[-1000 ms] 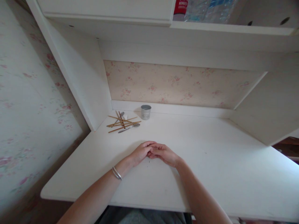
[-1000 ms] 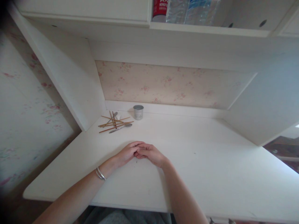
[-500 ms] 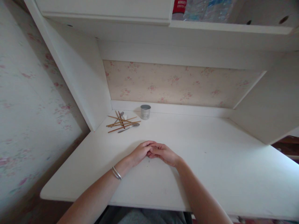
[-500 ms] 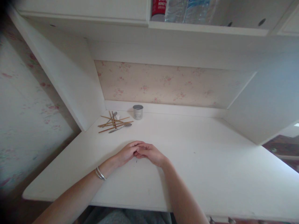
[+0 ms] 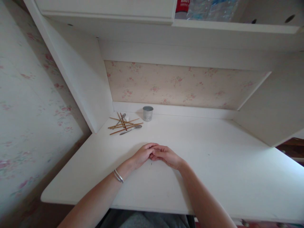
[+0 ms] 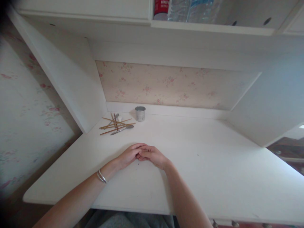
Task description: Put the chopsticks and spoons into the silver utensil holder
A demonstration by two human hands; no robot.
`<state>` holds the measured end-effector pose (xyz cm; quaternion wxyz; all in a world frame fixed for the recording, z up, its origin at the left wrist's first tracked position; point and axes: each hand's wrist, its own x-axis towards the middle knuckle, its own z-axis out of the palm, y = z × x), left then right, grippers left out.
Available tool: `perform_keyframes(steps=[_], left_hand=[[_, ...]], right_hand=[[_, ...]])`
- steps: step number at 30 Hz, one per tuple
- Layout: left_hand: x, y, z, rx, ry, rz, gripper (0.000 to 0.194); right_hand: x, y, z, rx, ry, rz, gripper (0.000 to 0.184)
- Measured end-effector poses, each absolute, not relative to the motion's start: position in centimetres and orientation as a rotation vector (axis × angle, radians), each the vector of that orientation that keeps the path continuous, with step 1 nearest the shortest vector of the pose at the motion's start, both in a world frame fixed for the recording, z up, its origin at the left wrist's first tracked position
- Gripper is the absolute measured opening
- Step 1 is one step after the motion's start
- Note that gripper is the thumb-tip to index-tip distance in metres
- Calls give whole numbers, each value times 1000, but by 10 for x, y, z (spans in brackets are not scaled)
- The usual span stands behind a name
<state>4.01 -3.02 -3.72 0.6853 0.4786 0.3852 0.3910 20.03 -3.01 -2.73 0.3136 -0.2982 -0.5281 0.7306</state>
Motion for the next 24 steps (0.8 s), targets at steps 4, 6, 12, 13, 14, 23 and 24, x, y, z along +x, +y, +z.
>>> perform_keyframes(steps=[4, 6, 12, 13, 14, 23, 24], left_hand=[[40, -31, -36, 1065, 858, 876, 39], [41, -31, -36, 1064, 863, 877, 38], [41, -31, -36, 1060, 866, 875, 40], [41, -31, -35, 1057, 866, 876, 40], [41, -31, -35, 1056, 867, 876, 40], [42, -32, -30, 1048, 873, 871, 37], [42, -32, -30, 1050, 871, 873, 37]], right_hand=[[200, -30, -27, -786, -1403, 1917, 33], [200, -30, -27, -790, -1407, 1918, 33], [200, -30, -26, -792, -1392, 1923, 33], [201, -30, -26, -785, -1395, 1924, 32], [201, -30, -27, -779, -1402, 1924, 32], [200, -31, -25, -804, -1398, 1918, 35], [200, -31, -26, -803, -1395, 1919, 35]])
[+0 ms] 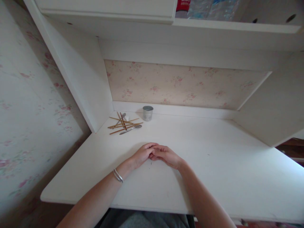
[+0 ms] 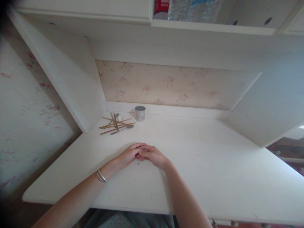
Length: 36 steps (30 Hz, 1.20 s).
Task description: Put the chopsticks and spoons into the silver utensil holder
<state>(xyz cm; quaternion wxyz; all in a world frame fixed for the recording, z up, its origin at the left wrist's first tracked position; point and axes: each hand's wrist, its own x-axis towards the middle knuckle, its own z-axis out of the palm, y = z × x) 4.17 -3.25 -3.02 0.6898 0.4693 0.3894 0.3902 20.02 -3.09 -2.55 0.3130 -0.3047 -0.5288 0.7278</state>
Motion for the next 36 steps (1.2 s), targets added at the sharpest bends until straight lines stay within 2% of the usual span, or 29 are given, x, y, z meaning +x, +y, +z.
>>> perform_keyframes(steps=[36], left_hand=[[40, -31, -35, 1070, 861, 874, 37]], right_hand=[[200, -30, -27, -784, -1401, 1912, 32]])
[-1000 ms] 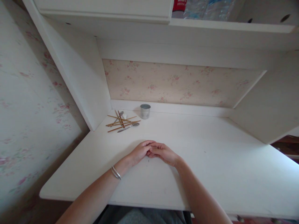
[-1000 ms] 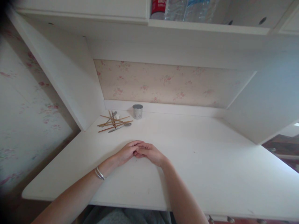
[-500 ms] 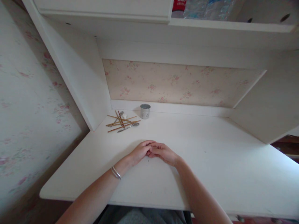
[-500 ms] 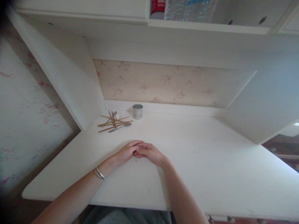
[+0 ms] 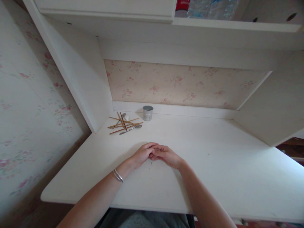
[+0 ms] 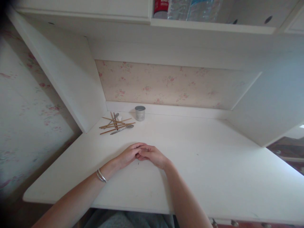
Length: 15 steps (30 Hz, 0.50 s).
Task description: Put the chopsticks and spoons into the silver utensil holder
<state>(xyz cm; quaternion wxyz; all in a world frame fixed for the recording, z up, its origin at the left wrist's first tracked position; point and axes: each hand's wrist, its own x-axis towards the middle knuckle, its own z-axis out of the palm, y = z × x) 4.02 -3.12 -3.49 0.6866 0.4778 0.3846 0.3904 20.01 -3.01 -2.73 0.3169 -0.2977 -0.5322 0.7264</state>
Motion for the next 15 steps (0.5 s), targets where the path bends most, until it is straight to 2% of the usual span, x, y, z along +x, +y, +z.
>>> perform_keyframes(steps=[15], left_hand=[[41, -30, -39, 1098, 858, 877, 38]], right_hand=[[200, -30, -27, -776, -1396, 1928, 31]])
